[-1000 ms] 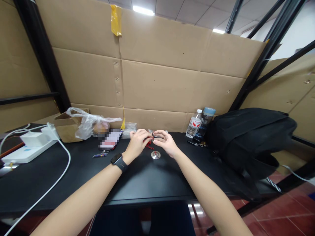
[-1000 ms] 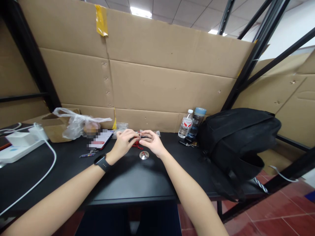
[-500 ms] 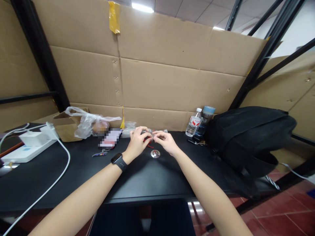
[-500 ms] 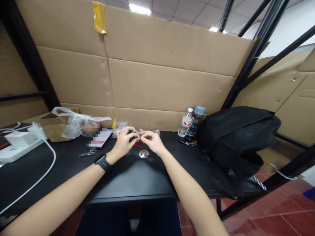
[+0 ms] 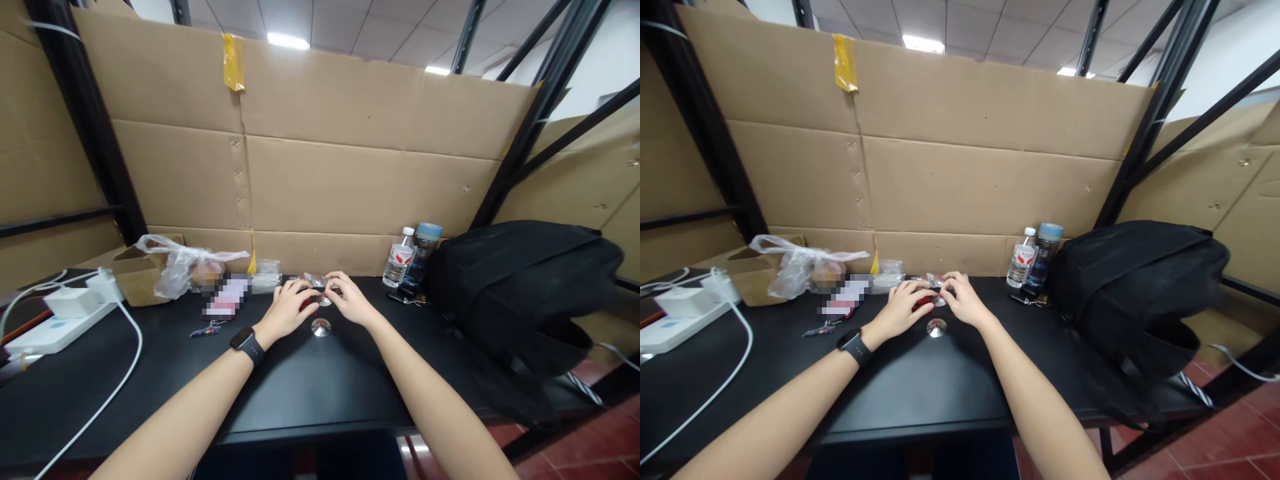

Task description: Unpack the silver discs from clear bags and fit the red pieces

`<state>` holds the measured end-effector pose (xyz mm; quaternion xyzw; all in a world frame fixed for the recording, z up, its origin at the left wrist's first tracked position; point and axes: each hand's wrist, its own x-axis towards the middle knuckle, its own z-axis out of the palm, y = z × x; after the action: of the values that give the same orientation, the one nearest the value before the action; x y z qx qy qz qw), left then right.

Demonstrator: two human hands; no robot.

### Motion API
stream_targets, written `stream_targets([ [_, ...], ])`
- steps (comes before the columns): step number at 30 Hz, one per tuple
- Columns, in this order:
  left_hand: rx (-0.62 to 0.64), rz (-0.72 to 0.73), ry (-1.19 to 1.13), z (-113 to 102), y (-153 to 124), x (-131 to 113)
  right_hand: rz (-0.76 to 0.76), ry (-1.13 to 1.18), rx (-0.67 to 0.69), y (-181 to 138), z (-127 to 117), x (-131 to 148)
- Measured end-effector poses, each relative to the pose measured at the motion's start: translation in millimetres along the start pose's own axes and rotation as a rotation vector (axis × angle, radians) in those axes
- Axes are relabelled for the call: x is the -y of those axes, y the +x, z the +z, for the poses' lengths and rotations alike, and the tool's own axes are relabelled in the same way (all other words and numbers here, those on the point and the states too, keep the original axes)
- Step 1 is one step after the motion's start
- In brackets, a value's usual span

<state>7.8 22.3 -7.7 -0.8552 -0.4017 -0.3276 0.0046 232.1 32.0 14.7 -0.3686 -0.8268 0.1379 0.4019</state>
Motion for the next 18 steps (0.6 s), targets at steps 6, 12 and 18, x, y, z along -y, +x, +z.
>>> stream_targets([
  [6, 0.048, -0.068, -0.036, 5.9, 1.9, -0.2, -0.011, -0.01, 0.048, -1.1, 3.2, -0.8],
  [12, 0.024, -0.073, 0.039, 7.0, 1.7, 3.3, -0.007, -0.087, -0.038, 0.4, 10.1, -7.0],
  [18, 0.101, -0.007, 0.103, 4.6, -2.2, 12.2, 0.003, -0.256, 0.015, -2.9, 25.3, -29.5],
])
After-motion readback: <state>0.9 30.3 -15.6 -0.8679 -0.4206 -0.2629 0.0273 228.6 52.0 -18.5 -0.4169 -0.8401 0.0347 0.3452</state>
